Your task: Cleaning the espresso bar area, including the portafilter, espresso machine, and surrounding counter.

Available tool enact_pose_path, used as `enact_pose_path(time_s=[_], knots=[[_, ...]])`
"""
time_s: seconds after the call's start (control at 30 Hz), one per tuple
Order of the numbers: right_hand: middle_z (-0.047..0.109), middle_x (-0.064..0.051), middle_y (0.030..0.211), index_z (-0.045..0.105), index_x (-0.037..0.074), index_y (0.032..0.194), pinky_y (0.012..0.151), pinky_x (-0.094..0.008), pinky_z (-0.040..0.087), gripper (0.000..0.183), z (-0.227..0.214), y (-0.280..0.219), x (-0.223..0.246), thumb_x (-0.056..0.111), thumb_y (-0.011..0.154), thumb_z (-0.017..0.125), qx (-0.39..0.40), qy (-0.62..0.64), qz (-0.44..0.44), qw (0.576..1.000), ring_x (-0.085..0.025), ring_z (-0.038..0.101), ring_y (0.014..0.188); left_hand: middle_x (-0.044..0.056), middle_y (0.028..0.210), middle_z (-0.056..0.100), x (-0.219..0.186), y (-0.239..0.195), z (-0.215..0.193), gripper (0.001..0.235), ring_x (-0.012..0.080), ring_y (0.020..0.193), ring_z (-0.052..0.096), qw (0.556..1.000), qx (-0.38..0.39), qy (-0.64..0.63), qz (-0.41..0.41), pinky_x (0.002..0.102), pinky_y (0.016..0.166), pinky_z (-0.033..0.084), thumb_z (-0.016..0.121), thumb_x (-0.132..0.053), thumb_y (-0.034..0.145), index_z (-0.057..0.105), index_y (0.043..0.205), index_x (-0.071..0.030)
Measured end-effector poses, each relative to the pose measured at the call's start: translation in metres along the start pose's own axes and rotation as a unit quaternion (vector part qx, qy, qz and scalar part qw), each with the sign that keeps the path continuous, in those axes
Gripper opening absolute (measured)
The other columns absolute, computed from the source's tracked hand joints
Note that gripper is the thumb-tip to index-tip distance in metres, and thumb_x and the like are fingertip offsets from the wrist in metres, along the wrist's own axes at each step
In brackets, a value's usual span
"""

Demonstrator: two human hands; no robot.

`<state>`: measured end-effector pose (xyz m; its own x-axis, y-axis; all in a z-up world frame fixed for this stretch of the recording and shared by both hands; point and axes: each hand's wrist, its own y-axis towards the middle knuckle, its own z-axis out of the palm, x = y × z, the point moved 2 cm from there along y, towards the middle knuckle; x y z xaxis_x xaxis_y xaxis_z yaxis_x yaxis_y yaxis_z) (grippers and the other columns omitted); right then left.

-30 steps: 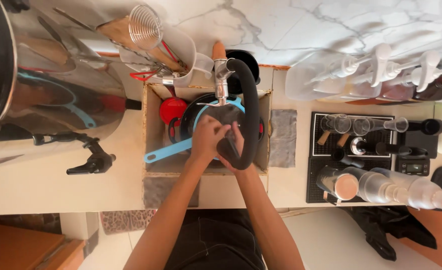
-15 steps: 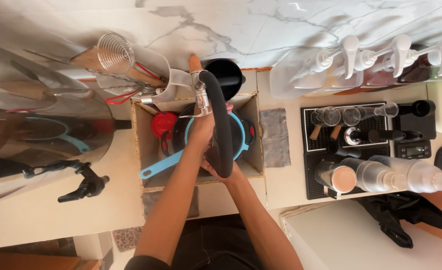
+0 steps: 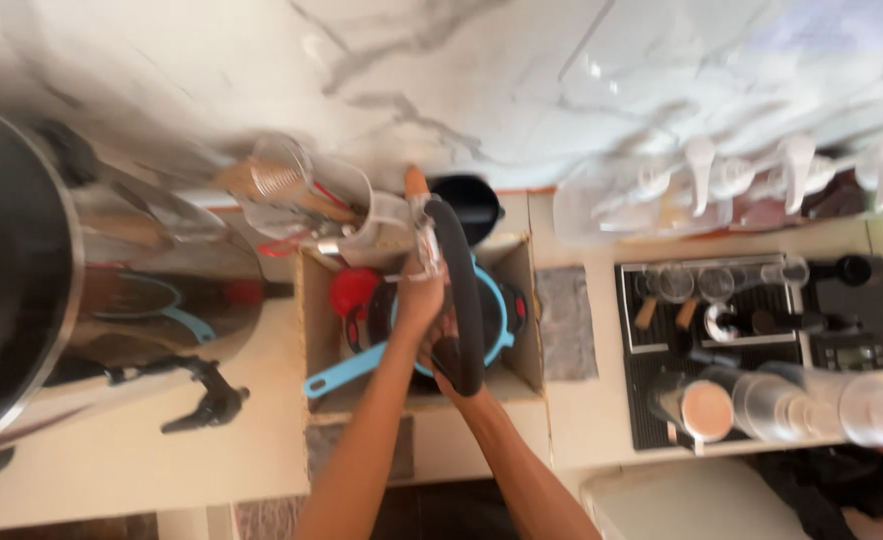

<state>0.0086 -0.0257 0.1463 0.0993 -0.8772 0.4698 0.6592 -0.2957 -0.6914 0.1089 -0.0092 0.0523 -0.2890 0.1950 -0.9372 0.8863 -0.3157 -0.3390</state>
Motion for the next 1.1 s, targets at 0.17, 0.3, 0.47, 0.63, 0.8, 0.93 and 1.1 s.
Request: enact_pose_path(time_s=[0.17, 0.3, 0.47, 0.63, 0.8, 0.93, 1.1], knots=[[0.060, 0.007, 0.088, 0.053, 0.019, 0.107, 0.056, -0.023, 0.047, 0.019, -0.078, 0.071, -0.032, 0.034, 0.103, 0.041, -0.042, 0.011, -0.043, 0.998, -0.005, 0.059, 0.070, 0.009, 0.096, 0.077, 0.057, -0.047, -0.010, 0.028, 0.0255, 0.085, 0.073, 0.997, -0.047, 0.064, 0.013, 0.038, 0.076, 0.056, 0.056, -0.028, 0.098, 0.069, 0.110, -0.007], [0.053, 0.003, 0.074, 0.053, 0.015, 0.103, 0.042, -0.026, 0.037, 0.037, -0.153, 0.100, -0.043, 0.051, 0.113, 0.055, 0.064, -0.065, -0.083, 0.992, -0.009, 0.051, 0.056, 0.011, 0.092, 0.077, 0.071, -0.093, -0.013, 0.030, 0.0197, 0.083, 0.072, 1.000, -0.009, 0.006, -0.024, 0.033, 0.077, 0.055, 0.053, -0.025, 0.104, 0.071, 0.113, -0.002], [0.063, -0.001, 0.076, 0.059, 0.021, 0.122, 0.047, -0.027, 0.039, 0.031, -0.162, 0.087, -0.015, 0.027, 0.093, 0.064, 0.023, -0.263, -0.082, 0.961, -0.014, 0.056, 0.060, 0.008, 0.100, 0.078, 0.077, -0.110, 0.008, 0.032, 0.0216, 0.087, 0.076, 0.977, 0.090, -0.188, -0.037, 0.034, 0.079, 0.062, 0.051, -0.014, 0.094, 0.068, 0.118, -0.001], [0.076, -0.005, 0.088, 0.073, 0.002, 0.113, 0.072, -0.030, 0.054, 0.021, -0.182, 0.069, 0.017, 0.012, 0.095, 0.067, 0.029, -0.641, -0.244, 0.727, -0.015, 0.071, 0.081, 0.003, 0.085, 0.068, 0.070, -0.110, 0.011, 0.024, 0.0142, 0.068, 0.060, 0.977, 0.120, -0.153, -0.089, 0.030, 0.059, 0.050, 0.073, -0.018, 0.092, 0.063, 0.112, -0.010], [0.073, -0.007, 0.094, 0.073, 0.001, 0.117, 0.073, -0.028, 0.055, 0.031, -0.151, -0.001, 0.058, 0.002, 0.086, 0.071, 0.076, -0.520, -0.145, 0.838, -0.013, 0.066, 0.084, 0.002, 0.078, 0.064, 0.131, -0.088, -0.001, 0.017, 0.0104, 0.065, 0.058, 0.979, 0.120, -0.142, -0.080, 0.027, 0.057, 0.049, 0.072, -0.023, 0.095, 0.072, 0.097, -0.006], [0.075, -0.003, 0.095, 0.070, 0.003, 0.117, 0.074, -0.026, 0.058, 0.026, -0.128, -0.026, 0.069, 0.008, 0.092, 0.064, 0.013, -0.443, -0.145, 0.885, -0.011, 0.071, 0.083, 0.002, 0.081, 0.067, 0.089, -0.102, -0.027, 0.021, 0.0115, 0.069, 0.062, 0.982, -0.014, -0.184, -0.033, 0.028, 0.060, 0.053, 0.075, -0.025, 0.089, 0.073, 0.097, -0.006], [0.066, -0.004, 0.084, 0.074, -0.004, 0.104, 0.069, -0.027, 0.050, 0.028, -0.143, -0.029, 0.057, 0.023, 0.100, 0.069, -0.052, -0.487, -0.223, 0.843, -0.011, 0.059, 0.077, 0.010, 0.078, 0.066, 0.064, -0.117, -0.055, 0.037, 0.0231, 0.069, 0.062, 0.986, -0.122, 0.056, 0.101, 0.037, 0.065, 0.050, 0.077, -0.039, 0.090, 0.068, 0.089, -0.002]])
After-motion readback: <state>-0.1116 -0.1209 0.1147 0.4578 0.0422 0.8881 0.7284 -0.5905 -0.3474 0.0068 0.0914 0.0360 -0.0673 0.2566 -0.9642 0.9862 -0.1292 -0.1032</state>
